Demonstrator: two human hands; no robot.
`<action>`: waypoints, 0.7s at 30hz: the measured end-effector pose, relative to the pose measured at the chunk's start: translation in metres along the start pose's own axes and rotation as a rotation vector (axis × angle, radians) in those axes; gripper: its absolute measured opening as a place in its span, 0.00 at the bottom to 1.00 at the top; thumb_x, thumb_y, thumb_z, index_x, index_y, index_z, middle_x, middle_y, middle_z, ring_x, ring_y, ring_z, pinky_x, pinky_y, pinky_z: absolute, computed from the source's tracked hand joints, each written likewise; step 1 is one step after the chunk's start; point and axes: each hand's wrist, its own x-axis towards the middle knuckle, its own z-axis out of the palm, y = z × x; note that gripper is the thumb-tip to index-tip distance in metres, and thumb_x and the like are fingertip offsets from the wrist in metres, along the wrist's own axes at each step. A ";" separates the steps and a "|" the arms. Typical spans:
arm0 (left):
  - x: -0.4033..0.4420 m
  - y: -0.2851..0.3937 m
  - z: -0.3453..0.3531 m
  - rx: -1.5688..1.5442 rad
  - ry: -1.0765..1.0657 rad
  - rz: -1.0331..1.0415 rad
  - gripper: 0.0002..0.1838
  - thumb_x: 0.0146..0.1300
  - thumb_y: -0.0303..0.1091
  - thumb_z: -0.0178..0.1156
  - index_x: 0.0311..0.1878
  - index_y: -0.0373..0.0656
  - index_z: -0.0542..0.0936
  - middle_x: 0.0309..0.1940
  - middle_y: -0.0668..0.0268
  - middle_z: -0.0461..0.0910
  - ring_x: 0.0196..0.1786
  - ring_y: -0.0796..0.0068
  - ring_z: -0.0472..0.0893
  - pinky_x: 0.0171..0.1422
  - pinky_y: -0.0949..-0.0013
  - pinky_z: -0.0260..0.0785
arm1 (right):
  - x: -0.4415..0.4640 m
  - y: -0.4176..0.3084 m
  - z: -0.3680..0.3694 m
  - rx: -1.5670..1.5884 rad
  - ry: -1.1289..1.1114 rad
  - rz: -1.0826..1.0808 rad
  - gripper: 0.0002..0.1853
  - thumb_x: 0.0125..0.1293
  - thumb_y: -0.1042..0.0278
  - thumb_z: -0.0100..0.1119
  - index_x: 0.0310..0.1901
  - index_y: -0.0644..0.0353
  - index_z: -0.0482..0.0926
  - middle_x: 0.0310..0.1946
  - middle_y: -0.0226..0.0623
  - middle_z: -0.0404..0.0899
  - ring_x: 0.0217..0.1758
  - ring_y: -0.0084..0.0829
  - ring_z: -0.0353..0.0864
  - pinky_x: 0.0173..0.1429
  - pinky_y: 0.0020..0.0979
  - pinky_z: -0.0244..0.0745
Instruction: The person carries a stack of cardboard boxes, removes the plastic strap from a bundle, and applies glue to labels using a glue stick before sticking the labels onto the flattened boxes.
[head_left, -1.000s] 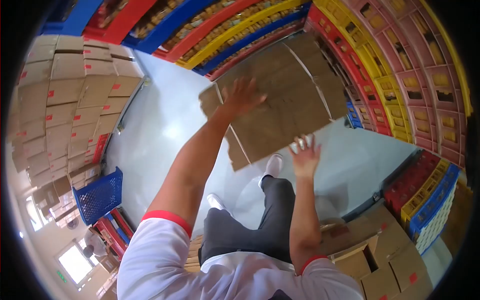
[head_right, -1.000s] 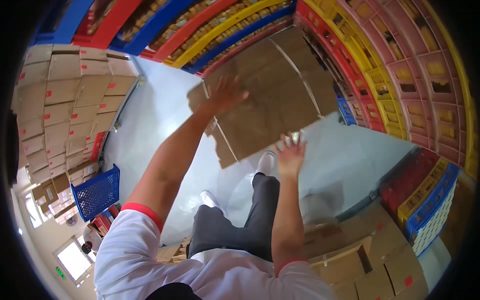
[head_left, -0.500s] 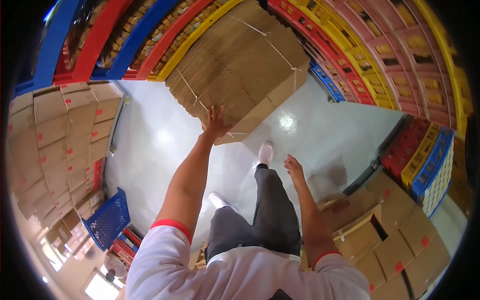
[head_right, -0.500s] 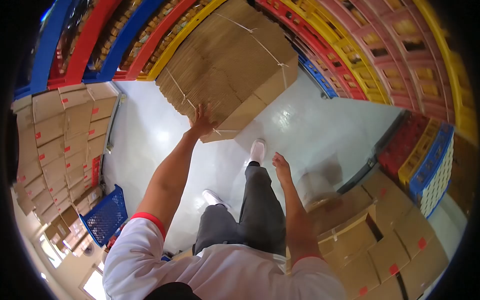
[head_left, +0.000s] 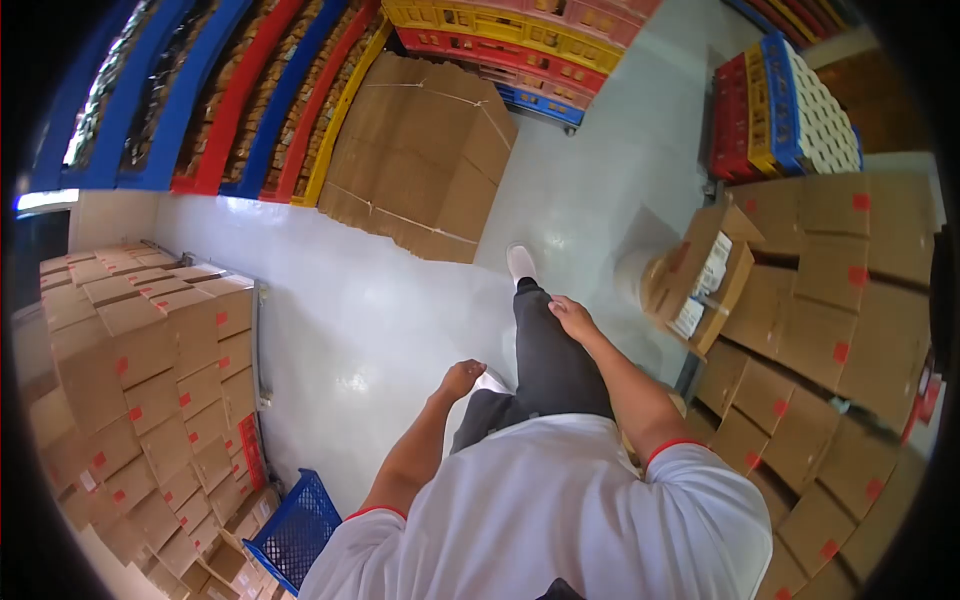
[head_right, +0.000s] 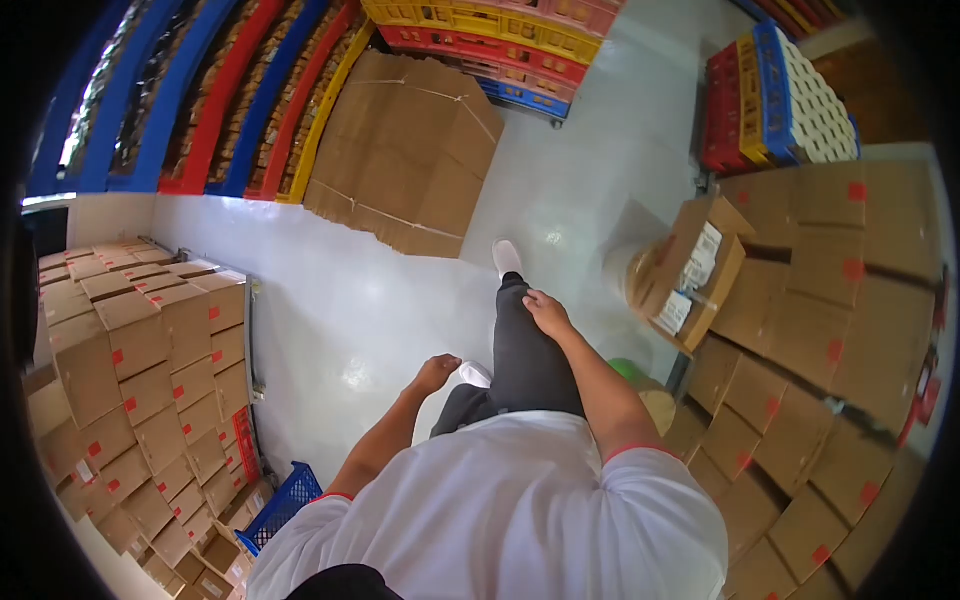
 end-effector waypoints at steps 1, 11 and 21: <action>-0.017 -0.012 0.006 0.014 0.007 0.018 0.24 0.76 0.52 0.57 0.55 0.39 0.85 0.52 0.49 0.87 0.58 0.46 0.84 0.64 0.54 0.75 | -0.021 0.003 0.008 0.024 0.021 -0.005 0.29 0.76 0.44 0.55 0.68 0.56 0.77 0.58 0.48 0.85 0.63 0.45 0.84 0.67 0.38 0.75; -0.177 -0.172 -0.006 -0.217 0.177 -0.235 0.21 0.75 0.49 0.58 0.60 0.44 0.82 0.45 0.64 0.86 0.42 0.73 0.84 0.37 0.68 0.74 | -0.227 0.112 0.029 -0.057 0.128 0.045 0.30 0.72 0.42 0.56 0.65 0.55 0.80 0.62 0.50 0.82 0.66 0.50 0.80 0.71 0.45 0.72; -0.218 -0.147 0.043 -0.032 0.201 0.160 0.24 0.75 0.51 0.58 0.63 0.43 0.80 0.47 0.61 0.85 0.47 0.67 0.85 0.40 0.64 0.75 | -0.289 0.240 0.021 -0.051 0.136 0.189 0.28 0.71 0.42 0.57 0.59 0.58 0.84 0.60 0.51 0.83 0.64 0.52 0.81 0.70 0.44 0.73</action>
